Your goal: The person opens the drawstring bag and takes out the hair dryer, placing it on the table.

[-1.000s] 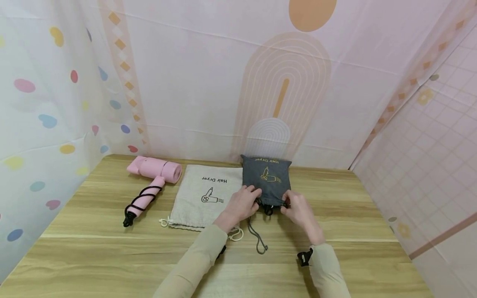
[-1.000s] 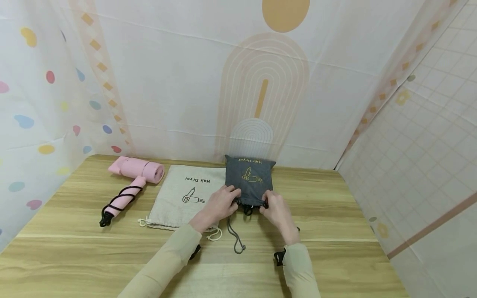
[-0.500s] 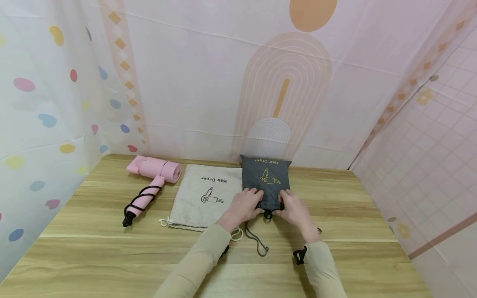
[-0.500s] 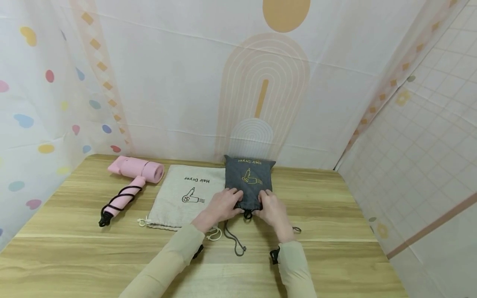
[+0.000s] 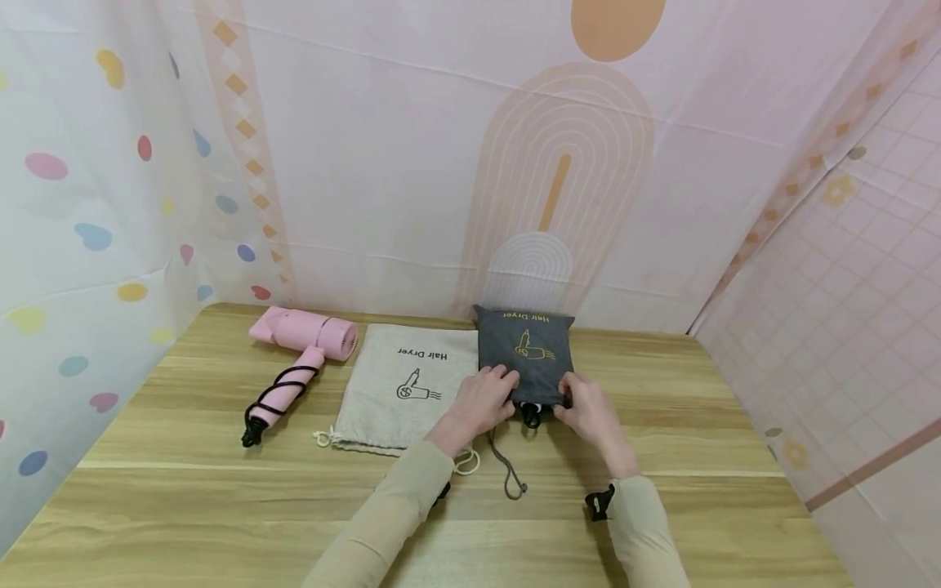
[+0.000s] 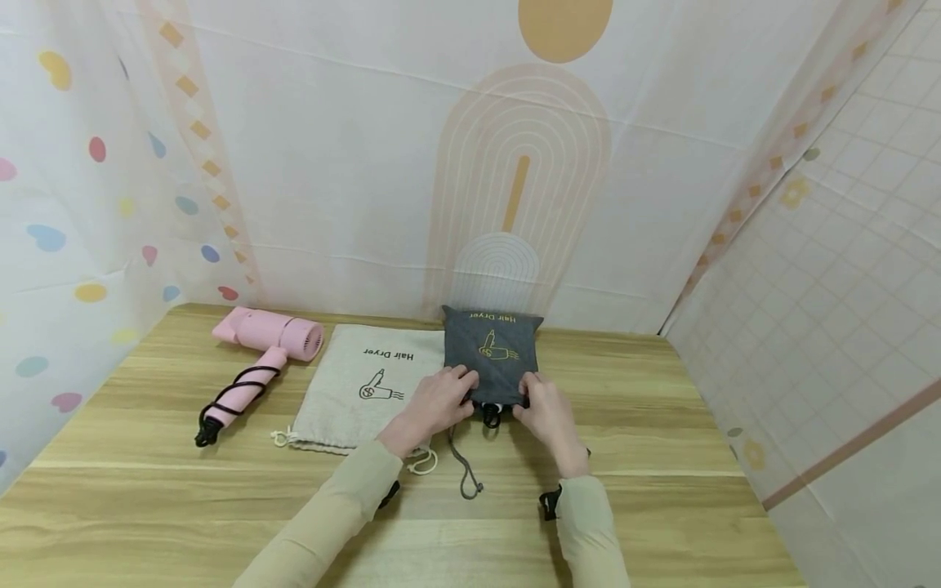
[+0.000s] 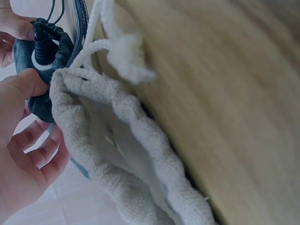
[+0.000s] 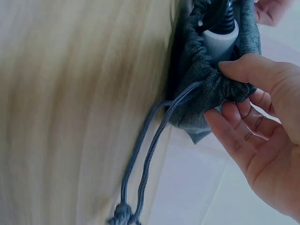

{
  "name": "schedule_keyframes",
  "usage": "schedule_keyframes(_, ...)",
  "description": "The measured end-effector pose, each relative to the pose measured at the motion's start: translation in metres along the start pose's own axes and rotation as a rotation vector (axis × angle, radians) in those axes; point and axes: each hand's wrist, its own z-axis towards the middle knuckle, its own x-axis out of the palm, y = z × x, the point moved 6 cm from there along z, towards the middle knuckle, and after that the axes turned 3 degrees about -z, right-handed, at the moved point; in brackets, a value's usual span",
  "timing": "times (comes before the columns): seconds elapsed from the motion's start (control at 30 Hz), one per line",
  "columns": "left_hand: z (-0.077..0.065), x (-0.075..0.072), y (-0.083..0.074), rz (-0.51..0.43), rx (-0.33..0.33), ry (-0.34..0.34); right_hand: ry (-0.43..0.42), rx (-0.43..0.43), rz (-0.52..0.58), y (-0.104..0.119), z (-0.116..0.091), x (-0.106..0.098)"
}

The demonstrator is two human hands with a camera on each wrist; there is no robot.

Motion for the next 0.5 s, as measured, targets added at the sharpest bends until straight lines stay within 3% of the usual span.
schedule_keyframes(0.13,0.000,-0.003,0.001,-0.011,-0.007,-0.017,-0.007,0.020,0.023,-0.007,-0.001,-0.005)
schedule_keyframes(0.5,-0.002,-0.007,0.010,-0.027,-0.067,0.039,-0.025,0.075,0.039,-0.026,-0.010,-0.023)
